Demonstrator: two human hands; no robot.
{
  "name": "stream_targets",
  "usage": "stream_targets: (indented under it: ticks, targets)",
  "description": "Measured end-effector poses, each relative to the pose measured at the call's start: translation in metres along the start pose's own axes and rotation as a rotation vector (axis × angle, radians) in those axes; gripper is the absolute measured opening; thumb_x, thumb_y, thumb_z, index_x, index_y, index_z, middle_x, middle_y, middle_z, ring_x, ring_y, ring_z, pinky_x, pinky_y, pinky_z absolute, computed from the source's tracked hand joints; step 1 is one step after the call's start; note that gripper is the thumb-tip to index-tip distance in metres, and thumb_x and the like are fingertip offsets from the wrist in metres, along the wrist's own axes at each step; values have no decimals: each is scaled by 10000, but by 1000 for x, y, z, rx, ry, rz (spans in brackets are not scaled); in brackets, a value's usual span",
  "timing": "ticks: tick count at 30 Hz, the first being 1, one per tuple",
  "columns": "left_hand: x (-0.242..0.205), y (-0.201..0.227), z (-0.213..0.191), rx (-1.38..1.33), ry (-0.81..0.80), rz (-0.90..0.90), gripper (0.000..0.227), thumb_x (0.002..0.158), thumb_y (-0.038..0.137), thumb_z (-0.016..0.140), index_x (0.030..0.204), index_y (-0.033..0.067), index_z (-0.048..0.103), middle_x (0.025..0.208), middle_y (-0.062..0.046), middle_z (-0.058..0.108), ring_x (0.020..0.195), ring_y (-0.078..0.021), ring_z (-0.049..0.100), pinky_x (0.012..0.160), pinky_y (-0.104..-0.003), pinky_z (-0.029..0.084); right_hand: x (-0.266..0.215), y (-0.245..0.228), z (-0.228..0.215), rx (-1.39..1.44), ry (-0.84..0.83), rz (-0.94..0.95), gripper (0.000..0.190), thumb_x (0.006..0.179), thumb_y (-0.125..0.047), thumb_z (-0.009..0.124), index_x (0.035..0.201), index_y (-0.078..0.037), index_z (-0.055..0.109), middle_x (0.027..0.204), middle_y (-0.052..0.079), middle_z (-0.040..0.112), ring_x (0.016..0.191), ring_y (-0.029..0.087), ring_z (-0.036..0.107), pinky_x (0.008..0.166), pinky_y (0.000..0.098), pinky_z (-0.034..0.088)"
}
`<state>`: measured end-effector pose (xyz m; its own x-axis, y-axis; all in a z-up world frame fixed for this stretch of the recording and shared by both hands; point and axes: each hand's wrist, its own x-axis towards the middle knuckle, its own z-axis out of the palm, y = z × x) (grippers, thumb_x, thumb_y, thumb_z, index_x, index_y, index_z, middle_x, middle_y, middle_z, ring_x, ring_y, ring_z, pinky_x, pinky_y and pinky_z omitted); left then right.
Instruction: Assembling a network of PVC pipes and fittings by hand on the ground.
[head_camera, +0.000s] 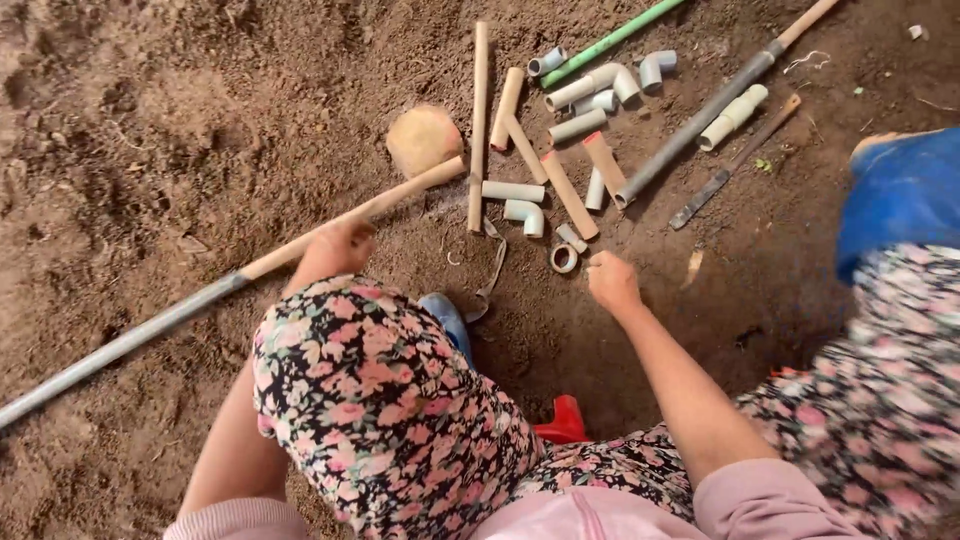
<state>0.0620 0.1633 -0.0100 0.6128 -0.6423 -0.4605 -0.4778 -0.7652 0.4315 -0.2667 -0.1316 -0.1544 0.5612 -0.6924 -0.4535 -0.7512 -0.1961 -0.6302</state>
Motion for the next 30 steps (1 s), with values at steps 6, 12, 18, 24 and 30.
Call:
stream_targets:
  ticks: [6, 12, 18, 24, 30]
  targets:
    - [16, 4, 54, 2, 139, 15, 264, 839, 251, 612, 1093, 183, 638, 993, -76, 666, 972, -276, 639, 870, -437, 520, -21, -23, 23, -8, 11, -65, 227, 872, -201, 609, 1065, -90, 654, 953, 204, 690, 951, 354, 640, 825, 436, 535]
    - [72, 21, 66, 305, 363, 50, 562, 766, 289, 705, 1277, 248, 474, 1211, -90, 495, 1131, -293, 511, 920, -464, 407, -35, -38, 30, 39, -126, 65, 235, 873, -310, 598, 1064, -187, 660, 966, 96, 708, 965, 272, 649, 856, 433, 516]
    - [106, 12, 92, 275, 573, 40, 346, 792, 326, 700, 1123, 328, 599, 1064, 8, 572, 1009, -211, 565, 857, -420, 383, -30, -40, -10, 25, -80, 104, 267, 888, -279, 582, 1097, -131, 657, 989, 135, 701, 960, 306, 648, 858, 447, 515]
    - [125, -45, 104, 340, 334, -49, 102, 970, 430, 547, 1047, 389, 600, 973, 118, 607, 930, -94, 565, 876, -366, 344, 39, 7, -50, 30, 490, 98, 218, 861, -232, 636, 1018, -82, 652, 980, 172, 672, 963, 350, 617, 870, 459, 477]
    - [106, -25, 87, 290, 309, -24, 336, 833, 394, 628, 1164, 373, 579, 1064, 28, 577, 1005, -201, 590, 870, -418, 428, 123, 94, -88, -310, 733, 71, 253, 860, -252, 735, 995, -58, 644, 893, 146, 665, 881, 356, 622, 820, 434, 485]
